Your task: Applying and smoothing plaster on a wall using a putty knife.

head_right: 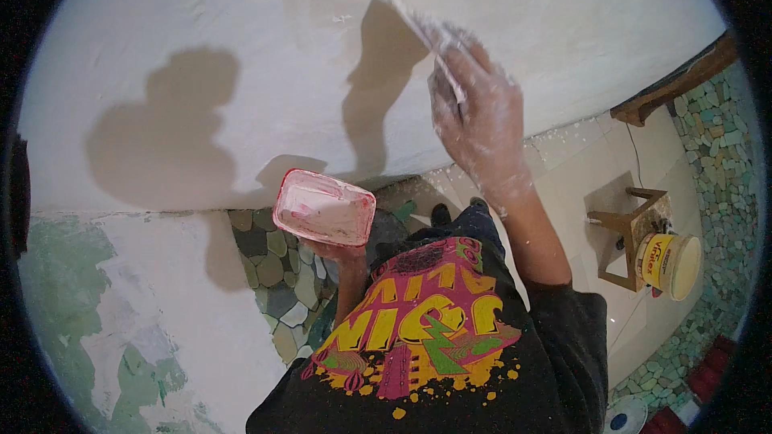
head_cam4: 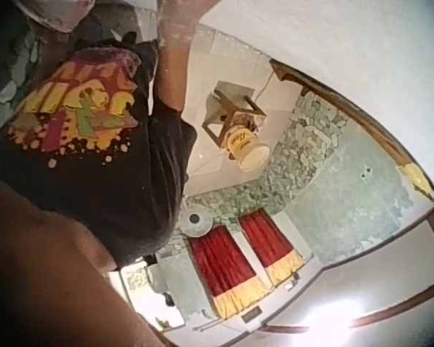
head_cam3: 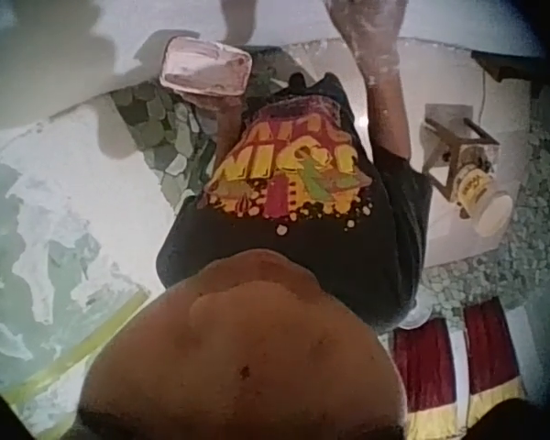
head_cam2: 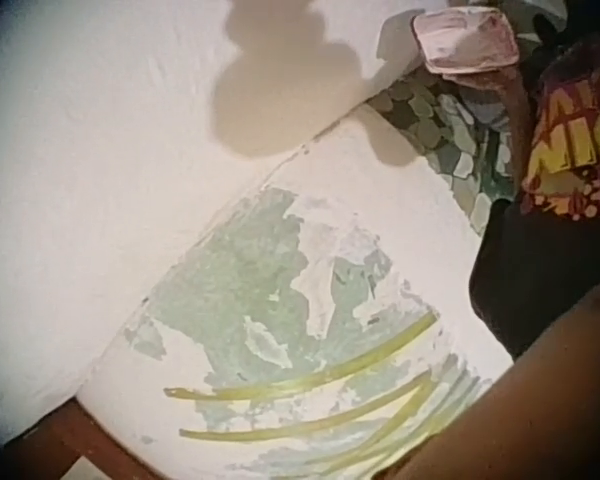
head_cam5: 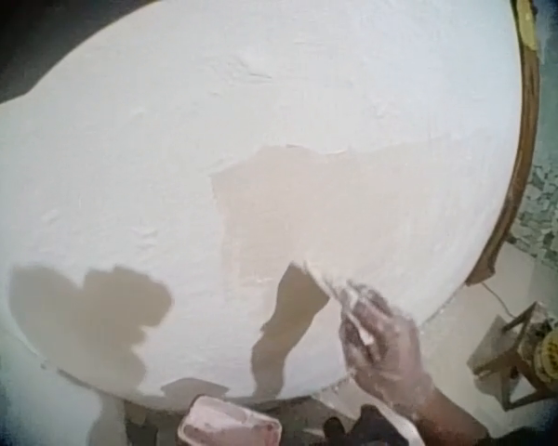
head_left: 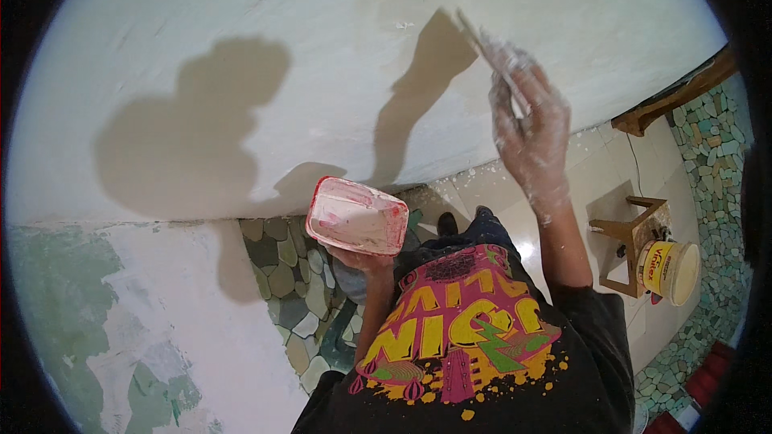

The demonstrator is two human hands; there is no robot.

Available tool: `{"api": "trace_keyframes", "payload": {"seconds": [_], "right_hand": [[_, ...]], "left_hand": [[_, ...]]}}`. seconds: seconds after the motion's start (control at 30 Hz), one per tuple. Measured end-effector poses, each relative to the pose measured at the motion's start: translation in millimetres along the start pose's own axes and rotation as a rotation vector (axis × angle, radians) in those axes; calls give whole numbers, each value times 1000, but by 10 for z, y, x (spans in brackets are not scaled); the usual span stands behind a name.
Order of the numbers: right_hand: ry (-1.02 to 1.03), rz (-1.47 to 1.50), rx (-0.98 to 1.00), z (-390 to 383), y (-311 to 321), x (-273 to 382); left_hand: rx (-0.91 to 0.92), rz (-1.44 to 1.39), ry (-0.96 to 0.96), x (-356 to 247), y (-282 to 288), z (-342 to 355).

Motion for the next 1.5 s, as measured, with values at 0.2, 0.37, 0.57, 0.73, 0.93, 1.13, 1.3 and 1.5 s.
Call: {"api": "trace_keyframes", "payload": {"seconds": [0.2, 0.37, 0.57, 0.73, 0.93, 1.13, 1.3, 1.5], "right_hand": [[248, -290, -49, -98, -347, 277], [362, -220, 227, -763, -1079, 254], [177, -137, 330, -657, -956, 163], [62, 89, 218, -204, -340, 132], [-387, 613, -241, 468, 507, -541], [-426, 645, -395, 747, 775, -480], [-329, 598, -344, 800, 636, -470], [-213, 529, -326, 803, 712, -369]], "left_hand": [[48, -24, -22, 2, -72, 25], [-65, 59, -50, 26, -61, 83], [-59, 403, -268, -68, -148, 40], [42, -124, 86, 110, -249, -15], [6, 66, -65, 48, -260, 51], [108, 19, -56, 59, -339, 97], [68, -20, -49, 63, -272, 103], [105, -81, 17, 65, -309, 37]]}}
Point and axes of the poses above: each hand's wrist, its own z-axis towards the middle knuckle, its own y-axis out of the back of the hand, x = y × z, the point moved 10 cm from there along z, towards the middle knuckle, and after that the axes turned 10 degrees about -x, right-handed, at the moved point
